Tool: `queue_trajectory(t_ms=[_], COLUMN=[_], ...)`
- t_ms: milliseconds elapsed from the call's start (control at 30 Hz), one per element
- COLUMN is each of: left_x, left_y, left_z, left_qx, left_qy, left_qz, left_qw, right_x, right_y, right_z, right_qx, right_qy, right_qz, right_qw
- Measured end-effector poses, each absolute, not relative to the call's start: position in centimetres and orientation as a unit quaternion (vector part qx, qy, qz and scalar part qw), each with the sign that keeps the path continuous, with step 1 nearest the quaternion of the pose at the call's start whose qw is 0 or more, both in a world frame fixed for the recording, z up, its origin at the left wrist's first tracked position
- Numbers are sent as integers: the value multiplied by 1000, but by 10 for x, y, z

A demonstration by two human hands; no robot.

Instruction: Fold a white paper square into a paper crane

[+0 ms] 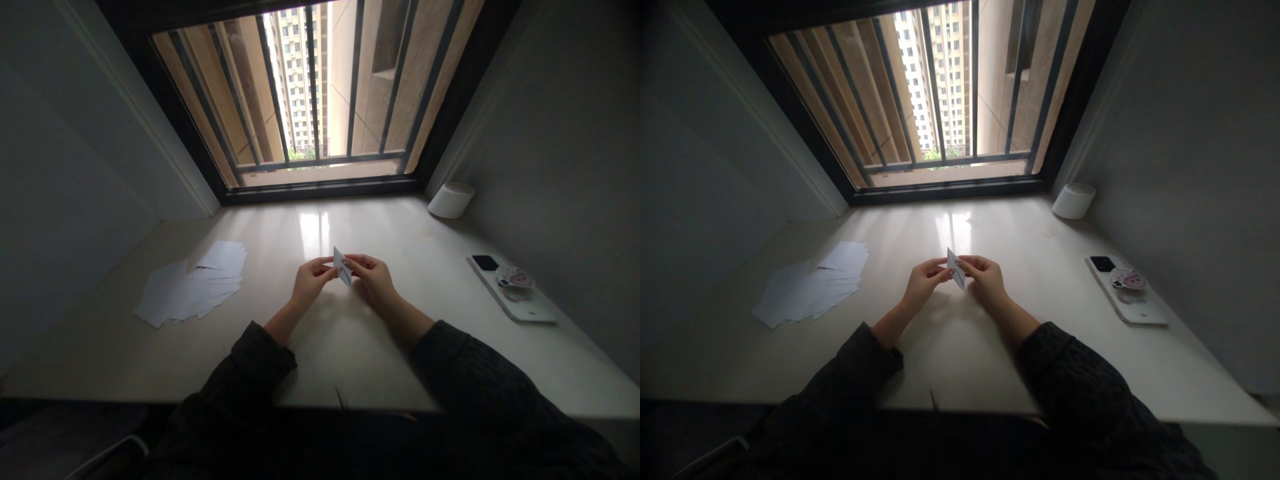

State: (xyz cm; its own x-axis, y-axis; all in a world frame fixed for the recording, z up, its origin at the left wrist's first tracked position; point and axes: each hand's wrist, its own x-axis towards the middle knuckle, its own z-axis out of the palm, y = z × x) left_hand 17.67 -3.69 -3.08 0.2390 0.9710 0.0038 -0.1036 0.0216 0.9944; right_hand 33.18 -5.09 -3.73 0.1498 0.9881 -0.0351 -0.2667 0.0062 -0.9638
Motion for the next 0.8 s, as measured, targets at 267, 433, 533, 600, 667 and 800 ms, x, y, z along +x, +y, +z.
queue_trajectory(t_ms=[267,433,533,600,667,800], left_x=[177,177,176,176,176,175], left_y=[-40,-38,-37,-38,-38,-38], left_z=[-30,-33,-33,-32,-30,-28], left_qx=[497,494,495,496,496,490], left_qy=[446,445,443,444,452,471], left_qz=[454,455,448,442,437,448], left_qw=[590,593,598,601,599,580], right_x=[329,331,331,331,330,329], right_y=[-52,-52,-53,-53,-52,-52], right_z=[-38,-36,-35,-37,-40,-45], right_qx=[-470,-469,-466,-464,-463,-459], right_qy=[-422,-433,-440,-442,-455,-523], right_qz=[495,489,488,487,483,450], right_qw=[597,594,592,593,588,560])
